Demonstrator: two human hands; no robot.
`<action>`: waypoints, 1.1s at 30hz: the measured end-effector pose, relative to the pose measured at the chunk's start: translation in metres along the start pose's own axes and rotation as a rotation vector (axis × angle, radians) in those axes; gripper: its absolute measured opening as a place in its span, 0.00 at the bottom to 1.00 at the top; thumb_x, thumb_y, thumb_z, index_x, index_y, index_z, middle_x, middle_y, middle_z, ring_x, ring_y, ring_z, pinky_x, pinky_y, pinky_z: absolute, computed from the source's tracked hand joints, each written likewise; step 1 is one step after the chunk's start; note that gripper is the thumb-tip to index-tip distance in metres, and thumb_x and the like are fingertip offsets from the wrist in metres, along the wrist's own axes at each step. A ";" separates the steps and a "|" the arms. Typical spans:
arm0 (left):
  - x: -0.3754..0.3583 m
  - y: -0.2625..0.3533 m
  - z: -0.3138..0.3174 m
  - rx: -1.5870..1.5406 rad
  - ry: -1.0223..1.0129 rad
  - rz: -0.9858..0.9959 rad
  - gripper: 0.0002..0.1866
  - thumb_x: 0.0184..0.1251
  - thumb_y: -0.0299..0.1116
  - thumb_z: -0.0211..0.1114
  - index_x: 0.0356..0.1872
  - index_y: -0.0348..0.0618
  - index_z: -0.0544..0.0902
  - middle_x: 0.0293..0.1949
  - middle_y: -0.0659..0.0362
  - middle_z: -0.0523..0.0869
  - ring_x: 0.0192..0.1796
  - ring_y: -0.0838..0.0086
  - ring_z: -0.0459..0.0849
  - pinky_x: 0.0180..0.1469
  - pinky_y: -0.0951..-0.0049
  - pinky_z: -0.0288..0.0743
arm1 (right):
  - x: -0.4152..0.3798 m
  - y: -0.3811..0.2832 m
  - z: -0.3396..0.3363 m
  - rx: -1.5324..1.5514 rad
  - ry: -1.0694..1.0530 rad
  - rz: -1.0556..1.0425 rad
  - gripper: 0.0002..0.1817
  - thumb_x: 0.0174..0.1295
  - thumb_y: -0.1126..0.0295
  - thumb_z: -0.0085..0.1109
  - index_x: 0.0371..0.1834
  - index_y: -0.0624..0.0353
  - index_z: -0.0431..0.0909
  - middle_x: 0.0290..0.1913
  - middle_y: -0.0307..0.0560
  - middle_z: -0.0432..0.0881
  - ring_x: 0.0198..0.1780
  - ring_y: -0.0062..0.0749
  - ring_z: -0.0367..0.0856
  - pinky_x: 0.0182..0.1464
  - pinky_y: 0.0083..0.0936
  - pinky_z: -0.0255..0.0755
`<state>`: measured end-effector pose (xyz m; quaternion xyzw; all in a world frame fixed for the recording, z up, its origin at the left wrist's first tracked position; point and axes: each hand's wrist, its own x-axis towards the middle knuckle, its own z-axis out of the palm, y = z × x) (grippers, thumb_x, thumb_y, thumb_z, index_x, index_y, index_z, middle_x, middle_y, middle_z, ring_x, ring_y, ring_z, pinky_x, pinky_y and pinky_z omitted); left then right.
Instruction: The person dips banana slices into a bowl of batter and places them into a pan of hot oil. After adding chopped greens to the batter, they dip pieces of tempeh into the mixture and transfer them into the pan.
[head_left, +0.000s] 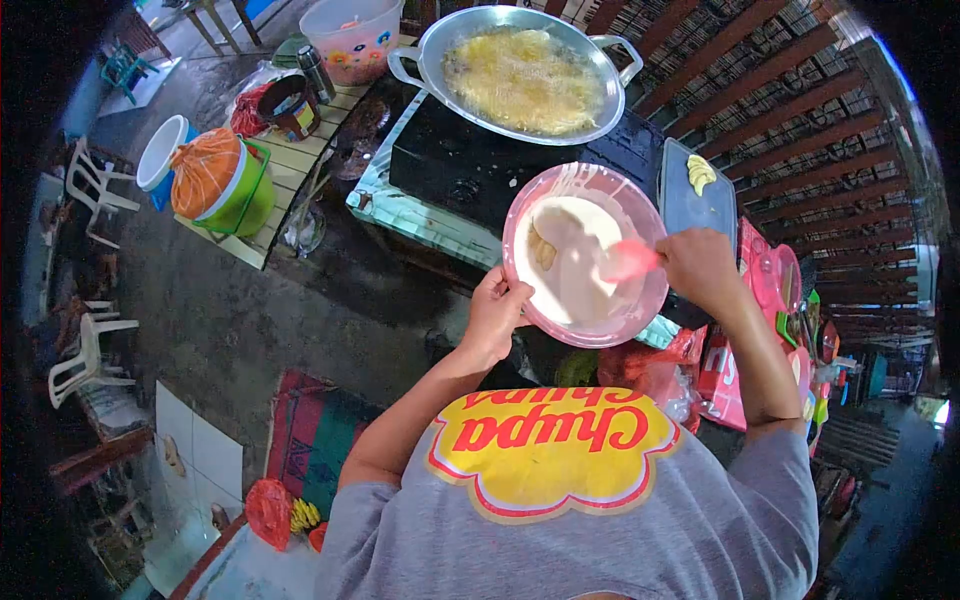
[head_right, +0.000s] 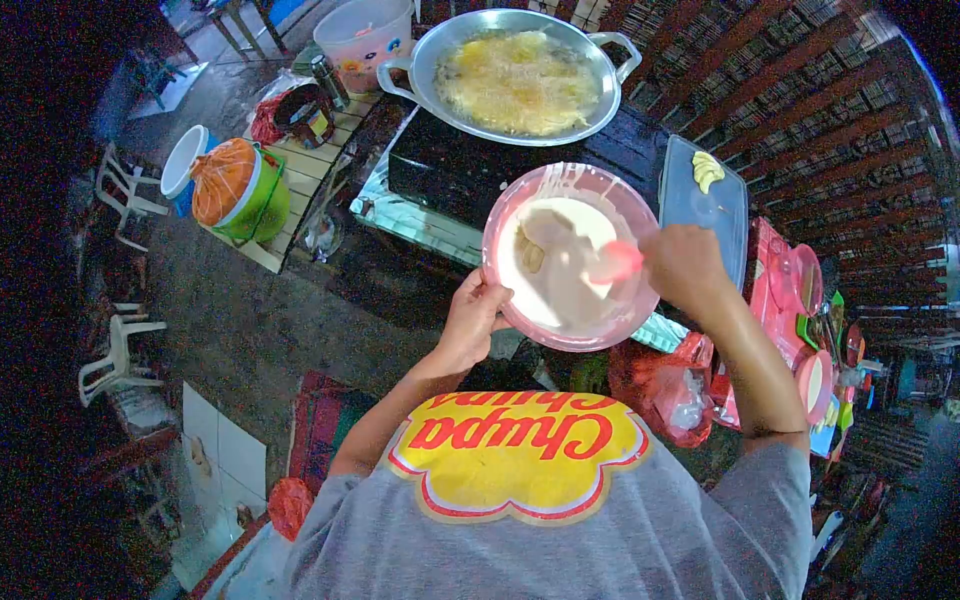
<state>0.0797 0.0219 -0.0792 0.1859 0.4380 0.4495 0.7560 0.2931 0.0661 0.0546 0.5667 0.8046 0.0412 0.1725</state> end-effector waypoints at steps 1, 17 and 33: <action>0.001 0.001 0.000 -0.016 -0.008 -0.015 0.12 0.51 0.22 0.53 0.39 0.40 0.70 0.34 0.61 0.74 0.34 0.78 0.77 0.31 0.75 0.78 | -0.003 0.000 0.001 -0.094 -0.095 -0.023 0.08 0.47 0.63 0.50 0.23 0.52 0.77 0.22 0.49 0.77 0.27 0.44 0.76 0.28 0.37 0.68; 0.004 0.008 -0.007 -0.020 -0.064 -0.012 0.12 0.51 0.24 0.52 0.40 0.40 0.70 0.36 0.60 0.73 0.34 0.77 0.77 0.32 0.73 0.78 | 0.000 -0.026 -0.008 0.156 0.069 0.118 0.09 0.49 0.61 0.51 0.28 0.51 0.78 0.27 0.46 0.77 0.29 0.41 0.76 0.30 0.35 0.69; 0.007 0.018 -0.016 0.051 -0.055 -0.028 0.12 0.49 0.22 0.53 0.38 0.40 0.71 0.32 0.61 0.75 0.29 0.79 0.77 0.28 0.76 0.77 | 0.022 -0.016 0.030 0.284 0.017 0.224 0.13 0.46 0.58 0.54 0.33 0.47 0.79 0.27 0.46 0.79 0.30 0.40 0.77 0.33 0.31 0.70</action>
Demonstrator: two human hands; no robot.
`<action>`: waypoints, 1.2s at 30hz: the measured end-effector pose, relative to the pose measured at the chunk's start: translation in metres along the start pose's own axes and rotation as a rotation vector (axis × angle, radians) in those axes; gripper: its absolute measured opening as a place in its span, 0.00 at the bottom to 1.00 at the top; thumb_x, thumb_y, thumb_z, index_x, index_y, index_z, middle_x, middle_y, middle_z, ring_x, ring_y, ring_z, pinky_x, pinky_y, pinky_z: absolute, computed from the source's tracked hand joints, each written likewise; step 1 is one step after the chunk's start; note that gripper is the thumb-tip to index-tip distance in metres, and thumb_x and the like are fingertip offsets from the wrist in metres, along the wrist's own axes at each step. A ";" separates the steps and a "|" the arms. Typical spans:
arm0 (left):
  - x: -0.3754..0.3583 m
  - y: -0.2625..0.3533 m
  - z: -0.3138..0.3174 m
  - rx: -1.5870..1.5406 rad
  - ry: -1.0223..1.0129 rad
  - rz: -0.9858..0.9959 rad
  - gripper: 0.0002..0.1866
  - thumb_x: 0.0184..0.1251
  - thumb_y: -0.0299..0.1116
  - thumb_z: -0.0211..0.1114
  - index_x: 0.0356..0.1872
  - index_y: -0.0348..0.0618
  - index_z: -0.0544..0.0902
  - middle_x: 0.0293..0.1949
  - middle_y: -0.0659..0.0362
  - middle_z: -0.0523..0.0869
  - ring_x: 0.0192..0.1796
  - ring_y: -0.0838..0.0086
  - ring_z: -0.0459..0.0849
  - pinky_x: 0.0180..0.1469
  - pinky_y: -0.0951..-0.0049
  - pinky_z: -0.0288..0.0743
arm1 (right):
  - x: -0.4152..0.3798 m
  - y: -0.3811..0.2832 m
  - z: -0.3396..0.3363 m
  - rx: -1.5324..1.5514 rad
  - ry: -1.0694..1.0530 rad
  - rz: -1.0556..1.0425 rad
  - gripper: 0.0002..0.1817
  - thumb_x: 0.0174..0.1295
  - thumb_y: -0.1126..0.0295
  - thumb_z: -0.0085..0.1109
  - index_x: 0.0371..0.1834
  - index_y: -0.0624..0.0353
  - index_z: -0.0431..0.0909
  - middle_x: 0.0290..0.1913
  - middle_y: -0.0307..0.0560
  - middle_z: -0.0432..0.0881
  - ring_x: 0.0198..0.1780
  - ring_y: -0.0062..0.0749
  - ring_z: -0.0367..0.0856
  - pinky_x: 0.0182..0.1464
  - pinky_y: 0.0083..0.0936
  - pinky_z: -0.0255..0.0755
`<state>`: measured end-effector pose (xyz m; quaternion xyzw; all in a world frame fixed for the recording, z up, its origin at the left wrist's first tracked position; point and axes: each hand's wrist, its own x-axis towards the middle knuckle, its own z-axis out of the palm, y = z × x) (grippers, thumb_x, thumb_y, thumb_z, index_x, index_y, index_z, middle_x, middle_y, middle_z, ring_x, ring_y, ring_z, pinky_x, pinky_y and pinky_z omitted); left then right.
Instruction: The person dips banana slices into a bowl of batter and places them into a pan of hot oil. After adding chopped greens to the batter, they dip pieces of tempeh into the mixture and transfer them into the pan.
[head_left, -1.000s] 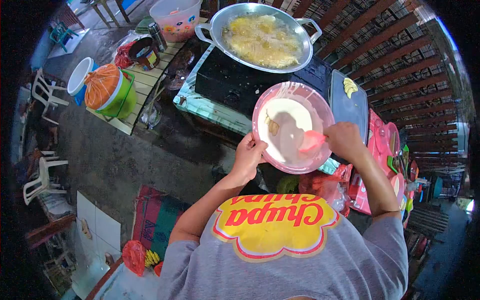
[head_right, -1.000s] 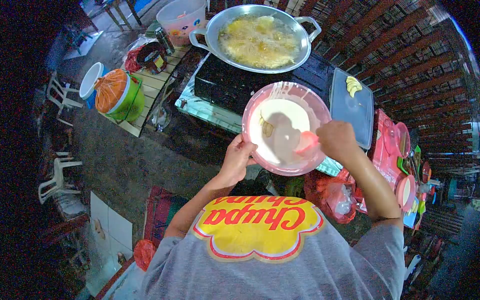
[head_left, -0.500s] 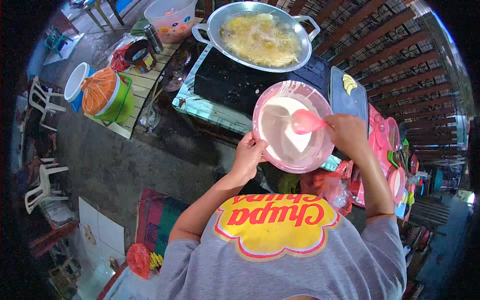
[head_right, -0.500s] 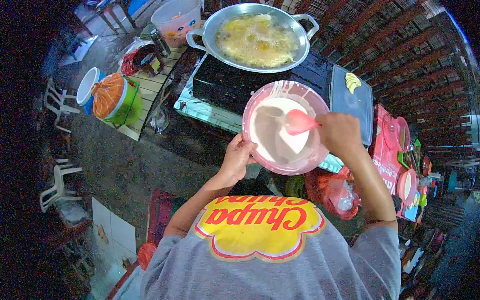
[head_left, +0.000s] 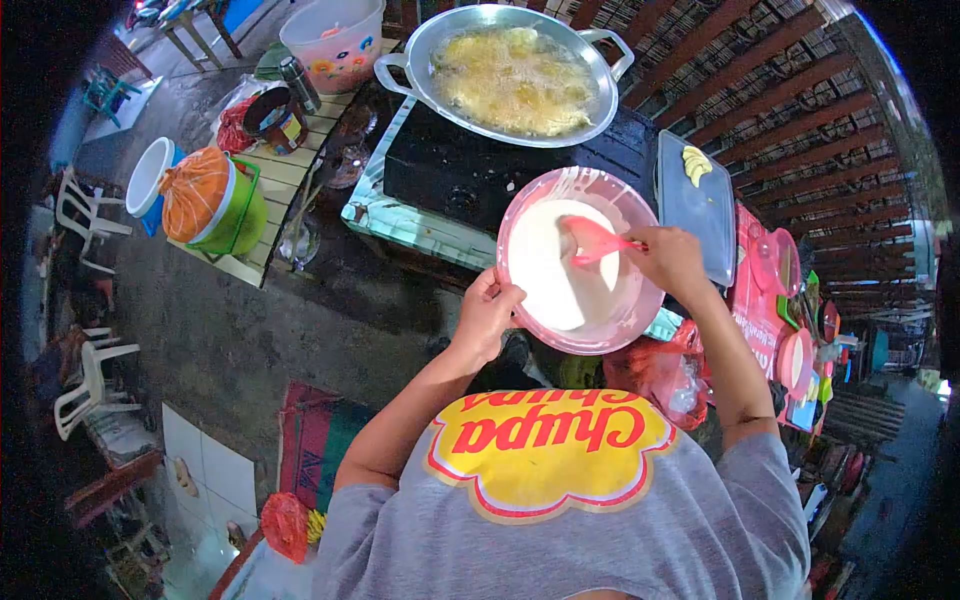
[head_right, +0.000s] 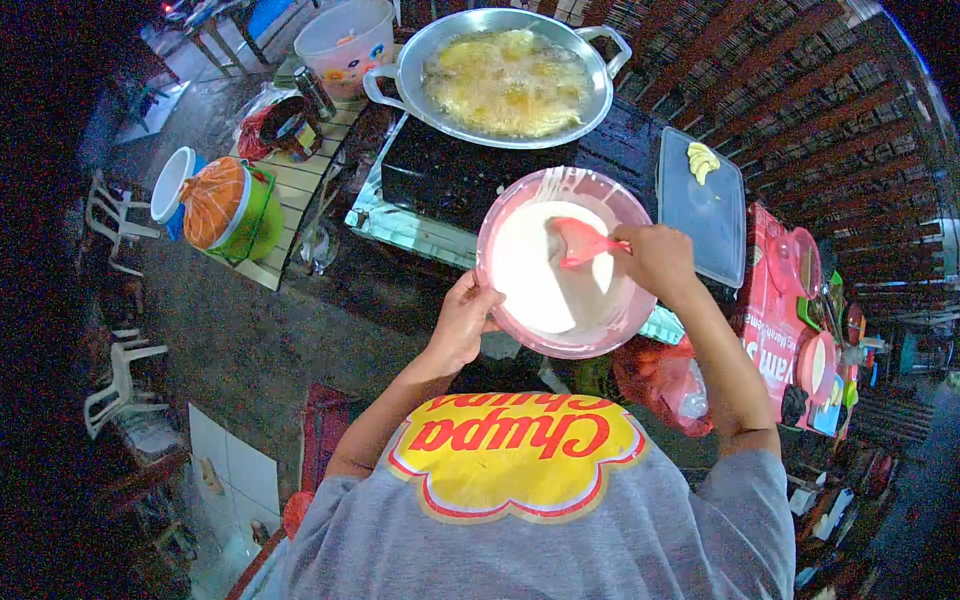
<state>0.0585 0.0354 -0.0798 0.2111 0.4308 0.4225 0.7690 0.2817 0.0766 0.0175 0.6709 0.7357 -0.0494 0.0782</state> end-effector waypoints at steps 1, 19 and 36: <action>0.001 0.001 0.000 -0.001 0.006 -0.003 0.11 0.49 0.22 0.53 0.37 0.39 0.71 0.32 0.61 0.75 0.29 0.79 0.77 0.28 0.76 0.77 | -0.001 -0.002 -0.002 0.000 0.003 -0.003 0.13 0.46 0.58 0.54 0.33 0.47 0.79 0.27 0.46 0.79 0.30 0.40 0.77 0.33 0.31 0.70; 0.001 0.011 0.001 -0.005 -0.027 -0.028 0.11 0.51 0.23 0.51 0.37 0.40 0.70 0.32 0.62 0.74 0.27 0.79 0.76 0.27 0.77 0.76 | -0.025 -0.056 0.001 -0.031 0.129 -0.057 0.08 0.48 0.62 0.52 0.26 0.51 0.76 0.21 0.46 0.77 0.24 0.40 0.77 0.25 0.34 0.69; -0.017 0.039 -0.009 0.102 -0.045 -0.018 0.12 0.51 0.23 0.53 0.39 0.41 0.71 0.33 0.60 0.75 0.31 0.78 0.78 0.28 0.76 0.76 | -0.029 -0.024 0.006 0.522 0.016 0.152 0.12 0.45 0.58 0.57 0.31 0.51 0.79 0.22 0.44 0.78 0.24 0.34 0.76 0.28 0.24 0.67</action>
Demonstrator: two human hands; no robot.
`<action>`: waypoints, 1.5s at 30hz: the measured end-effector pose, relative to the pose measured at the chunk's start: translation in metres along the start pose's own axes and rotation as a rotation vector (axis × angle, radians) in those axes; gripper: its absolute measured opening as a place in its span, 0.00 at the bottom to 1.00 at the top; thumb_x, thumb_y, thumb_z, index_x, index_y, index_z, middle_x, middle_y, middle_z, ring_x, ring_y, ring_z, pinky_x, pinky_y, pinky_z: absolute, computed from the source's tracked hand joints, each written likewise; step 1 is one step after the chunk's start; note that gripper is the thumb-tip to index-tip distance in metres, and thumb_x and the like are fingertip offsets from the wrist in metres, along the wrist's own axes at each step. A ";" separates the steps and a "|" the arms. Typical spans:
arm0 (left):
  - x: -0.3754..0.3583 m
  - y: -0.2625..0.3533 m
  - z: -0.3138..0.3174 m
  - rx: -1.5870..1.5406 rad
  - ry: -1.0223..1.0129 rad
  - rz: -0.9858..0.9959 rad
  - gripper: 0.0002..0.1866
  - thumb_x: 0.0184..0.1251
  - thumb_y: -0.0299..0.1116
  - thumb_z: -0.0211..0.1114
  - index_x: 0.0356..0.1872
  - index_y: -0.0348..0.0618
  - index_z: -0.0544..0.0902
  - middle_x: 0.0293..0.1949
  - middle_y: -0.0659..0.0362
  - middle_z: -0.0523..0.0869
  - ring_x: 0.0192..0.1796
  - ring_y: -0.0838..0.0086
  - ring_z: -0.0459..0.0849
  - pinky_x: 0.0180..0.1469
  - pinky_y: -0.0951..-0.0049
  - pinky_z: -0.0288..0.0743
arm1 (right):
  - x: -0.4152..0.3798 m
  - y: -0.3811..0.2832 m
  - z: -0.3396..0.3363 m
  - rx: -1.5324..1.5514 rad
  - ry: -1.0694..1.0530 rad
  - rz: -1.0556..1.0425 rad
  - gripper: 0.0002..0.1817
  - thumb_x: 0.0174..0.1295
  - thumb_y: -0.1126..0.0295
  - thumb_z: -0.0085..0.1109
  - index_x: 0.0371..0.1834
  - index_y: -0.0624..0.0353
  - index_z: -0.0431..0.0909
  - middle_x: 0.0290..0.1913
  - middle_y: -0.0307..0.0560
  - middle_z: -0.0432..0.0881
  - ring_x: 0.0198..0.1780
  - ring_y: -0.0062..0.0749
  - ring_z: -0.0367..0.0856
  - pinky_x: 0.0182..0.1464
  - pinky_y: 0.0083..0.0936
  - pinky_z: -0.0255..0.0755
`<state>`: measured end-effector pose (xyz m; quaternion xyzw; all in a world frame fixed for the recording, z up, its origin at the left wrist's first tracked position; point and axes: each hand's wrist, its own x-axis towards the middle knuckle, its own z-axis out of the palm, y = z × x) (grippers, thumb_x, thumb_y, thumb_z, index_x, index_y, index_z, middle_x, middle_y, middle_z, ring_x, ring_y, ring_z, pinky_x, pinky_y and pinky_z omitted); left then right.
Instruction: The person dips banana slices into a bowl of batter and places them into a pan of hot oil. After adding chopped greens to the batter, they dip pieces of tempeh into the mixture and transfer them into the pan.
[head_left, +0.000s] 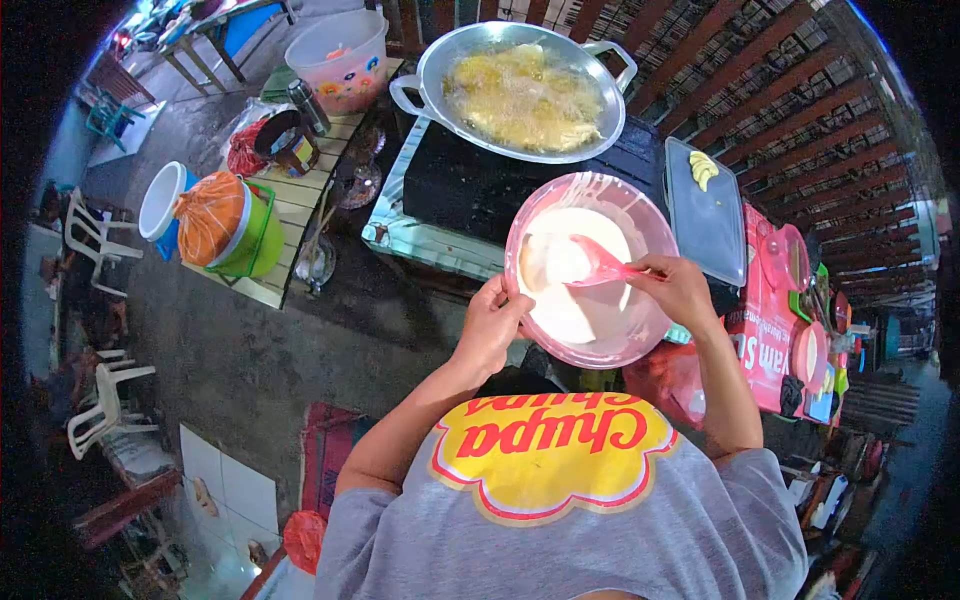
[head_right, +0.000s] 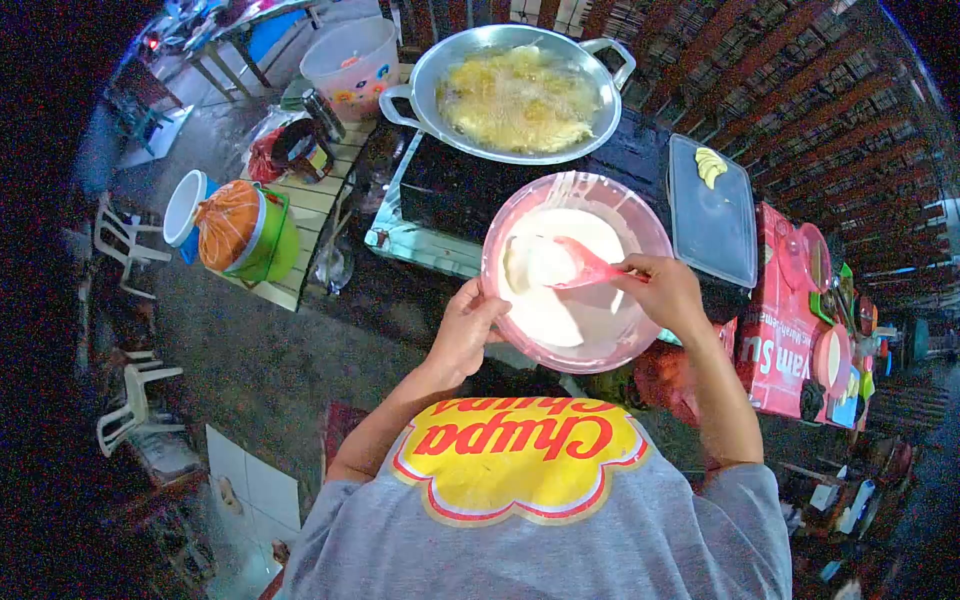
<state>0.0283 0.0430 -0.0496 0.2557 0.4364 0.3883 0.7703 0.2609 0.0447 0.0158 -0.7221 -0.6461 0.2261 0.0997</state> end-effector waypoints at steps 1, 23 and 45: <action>-0.003 0.004 -0.002 0.004 -0.015 0.009 0.12 0.51 0.24 0.53 0.40 0.42 0.71 0.33 0.61 0.77 0.31 0.77 0.78 0.30 0.75 0.76 | 0.001 0.003 -0.002 0.061 -0.013 0.002 0.12 0.45 0.59 0.58 0.31 0.52 0.79 0.21 0.43 0.77 0.23 0.30 0.75 0.27 0.21 0.66; -0.030 0.054 0.007 -0.226 0.295 0.292 0.14 0.52 0.23 0.52 0.43 0.41 0.70 0.36 0.60 0.77 0.35 0.77 0.78 0.33 0.74 0.77 | 0.282 0.027 -0.131 -0.114 0.222 -0.229 0.13 0.44 0.56 0.57 0.31 0.50 0.78 0.26 0.40 0.78 0.31 0.29 0.76 0.33 0.24 0.67; -0.038 0.041 0.006 -0.353 0.309 0.350 0.15 0.50 0.19 0.49 0.42 0.38 0.70 0.38 0.59 0.76 0.37 0.74 0.78 0.35 0.72 0.78 | 0.298 -0.020 -0.076 -0.832 0.602 -0.631 0.06 0.43 0.71 0.49 0.23 0.49 0.76 0.20 0.43 0.76 0.25 0.34 0.77 0.26 0.28 0.68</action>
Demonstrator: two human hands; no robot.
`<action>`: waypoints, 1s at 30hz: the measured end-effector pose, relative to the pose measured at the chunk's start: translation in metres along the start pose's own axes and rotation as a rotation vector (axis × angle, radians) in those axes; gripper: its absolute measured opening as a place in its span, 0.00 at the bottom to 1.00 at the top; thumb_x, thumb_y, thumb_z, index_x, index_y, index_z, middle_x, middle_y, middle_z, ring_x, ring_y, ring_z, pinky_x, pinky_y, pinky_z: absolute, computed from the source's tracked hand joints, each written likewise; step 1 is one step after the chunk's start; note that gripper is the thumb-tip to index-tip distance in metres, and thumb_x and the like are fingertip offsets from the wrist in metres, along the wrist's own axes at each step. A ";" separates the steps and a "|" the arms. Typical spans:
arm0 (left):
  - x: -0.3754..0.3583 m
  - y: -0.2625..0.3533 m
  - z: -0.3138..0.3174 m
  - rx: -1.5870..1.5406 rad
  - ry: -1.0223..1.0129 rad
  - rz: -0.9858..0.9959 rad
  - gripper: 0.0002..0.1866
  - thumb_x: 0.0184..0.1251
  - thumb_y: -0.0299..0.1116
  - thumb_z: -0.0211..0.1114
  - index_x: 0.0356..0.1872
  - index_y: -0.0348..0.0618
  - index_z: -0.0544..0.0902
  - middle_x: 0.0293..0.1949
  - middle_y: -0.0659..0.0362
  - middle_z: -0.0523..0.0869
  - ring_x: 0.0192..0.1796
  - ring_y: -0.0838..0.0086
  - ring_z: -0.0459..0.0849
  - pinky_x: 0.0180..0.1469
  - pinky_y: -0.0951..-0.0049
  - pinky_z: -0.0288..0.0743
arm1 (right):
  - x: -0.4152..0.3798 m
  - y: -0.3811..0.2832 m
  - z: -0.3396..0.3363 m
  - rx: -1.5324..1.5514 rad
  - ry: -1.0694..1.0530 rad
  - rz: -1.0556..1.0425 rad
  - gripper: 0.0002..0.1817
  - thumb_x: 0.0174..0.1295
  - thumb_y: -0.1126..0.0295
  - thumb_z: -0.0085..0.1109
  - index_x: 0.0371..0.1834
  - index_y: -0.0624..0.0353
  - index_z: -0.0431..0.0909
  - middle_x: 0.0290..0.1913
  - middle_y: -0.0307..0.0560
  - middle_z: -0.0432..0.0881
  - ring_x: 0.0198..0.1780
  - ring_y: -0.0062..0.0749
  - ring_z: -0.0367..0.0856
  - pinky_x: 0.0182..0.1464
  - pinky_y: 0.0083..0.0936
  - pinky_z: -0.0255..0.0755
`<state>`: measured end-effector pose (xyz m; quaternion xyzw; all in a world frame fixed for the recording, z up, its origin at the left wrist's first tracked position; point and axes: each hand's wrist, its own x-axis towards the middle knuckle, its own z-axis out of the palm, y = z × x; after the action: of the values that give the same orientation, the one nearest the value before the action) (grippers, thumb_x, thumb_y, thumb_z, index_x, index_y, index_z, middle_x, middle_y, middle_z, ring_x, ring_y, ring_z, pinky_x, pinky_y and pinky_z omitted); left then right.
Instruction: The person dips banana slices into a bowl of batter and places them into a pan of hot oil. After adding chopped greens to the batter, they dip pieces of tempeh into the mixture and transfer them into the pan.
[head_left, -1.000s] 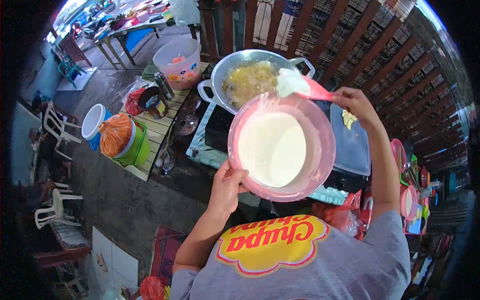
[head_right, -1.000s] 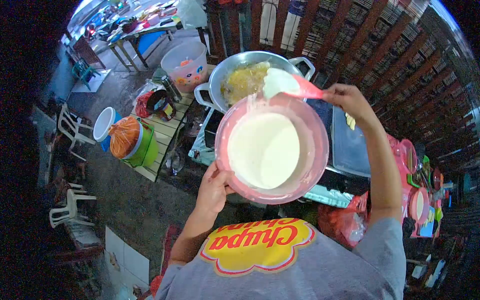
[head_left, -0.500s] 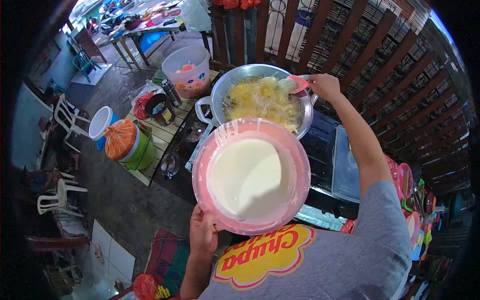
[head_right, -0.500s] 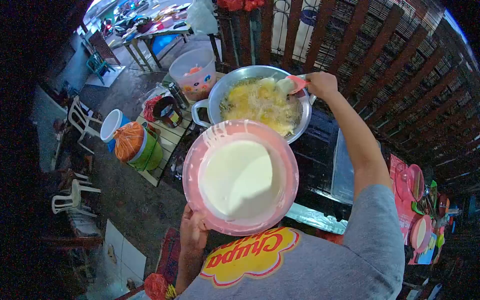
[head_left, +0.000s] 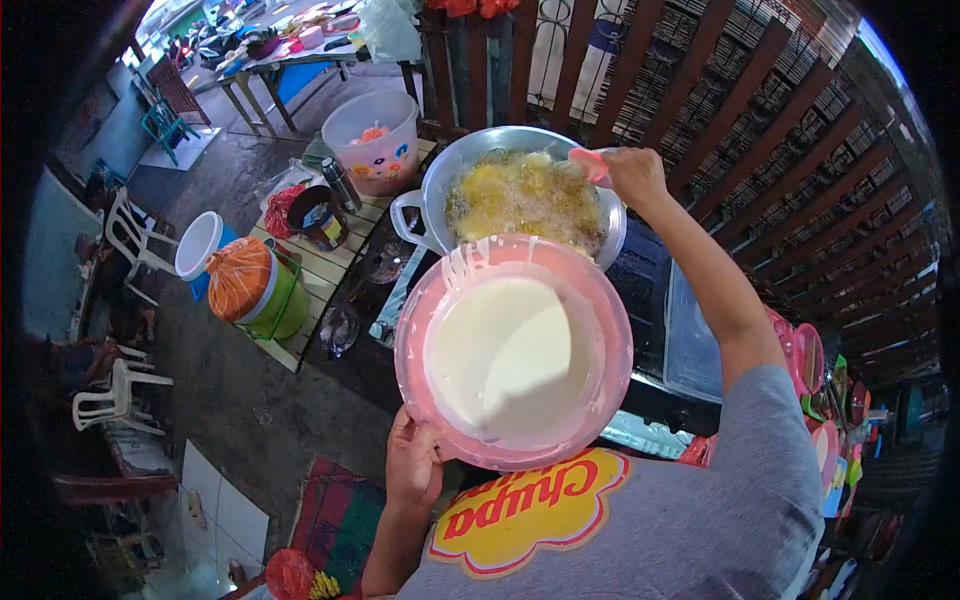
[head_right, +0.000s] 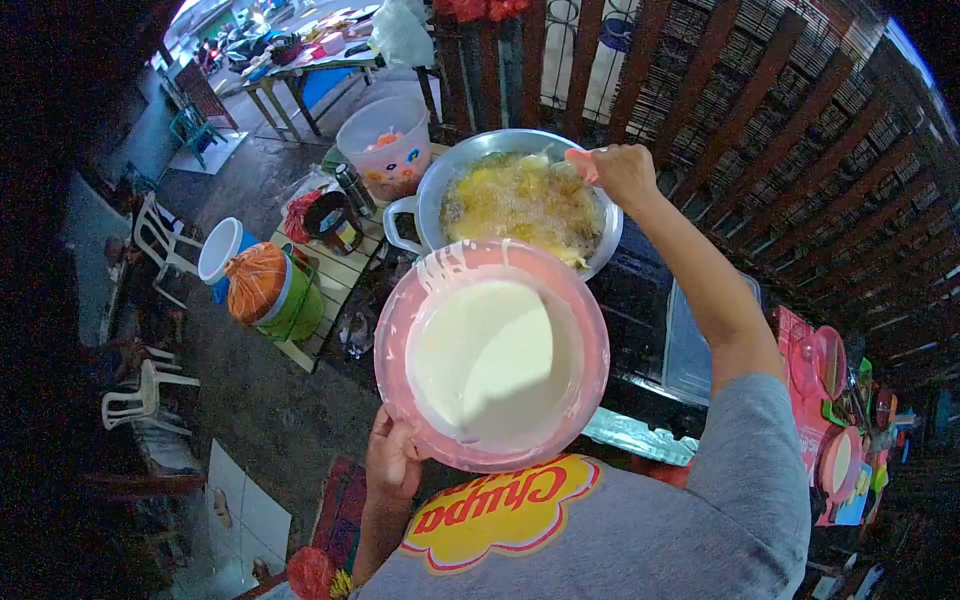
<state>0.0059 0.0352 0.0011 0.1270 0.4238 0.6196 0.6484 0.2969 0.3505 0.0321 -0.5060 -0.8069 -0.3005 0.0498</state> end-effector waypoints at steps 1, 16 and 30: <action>0.000 0.000 -0.001 -0.007 -0.009 -0.011 0.15 0.50 0.19 0.49 0.42 0.38 0.70 0.38 0.58 0.76 0.38 0.73 0.78 0.36 0.71 0.78 | -0.001 -0.001 0.000 -0.016 -0.022 0.021 0.06 0.43 0.71 0.49 0.24 0.50 0.76 0.21 0.43 0.76 0.27 0.33 0.77 0.28 0.29 0.68; -0.006 0.011 -0.016 0.038 -0.005 -0.012 0.13 0.50 0.20 0.49 0.39 0.39 0.70 0.36 0.59 0.76 0.35 0.76 0.78 0.34 0.74 0.78 | 0.003 -0.002 0.000 -0.057 0.045 0.041 0.04 0.44 0.70 0.49 0.23 0.51 0.75 0.22 0.42 0.76 0.29 0.31 0.77 0.29 0.28 0.67; -0.022 0.022 -0.051 0.058 0.081 0.026 0.22 0.48 0.19 0.50 0.49 0.39 0.65 0.44 0.56 0.73 0.44 0.71 0.74 0.43 0.73 0.73 | 0.020 -0.025 0.006 0.013 0.115 0.103 0.04 0.46 0.67 0.49 0.24 0.51 0.74 0.22 0.42 0.75 0.29 0.33 0.77 0.28 0.31 0.67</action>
<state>-0.0424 0.0011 -0.0063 0.1263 0.4658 0.6198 0.6188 0.2676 0.3618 0.0242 -0.5286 -0.7775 -0.3208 0.1150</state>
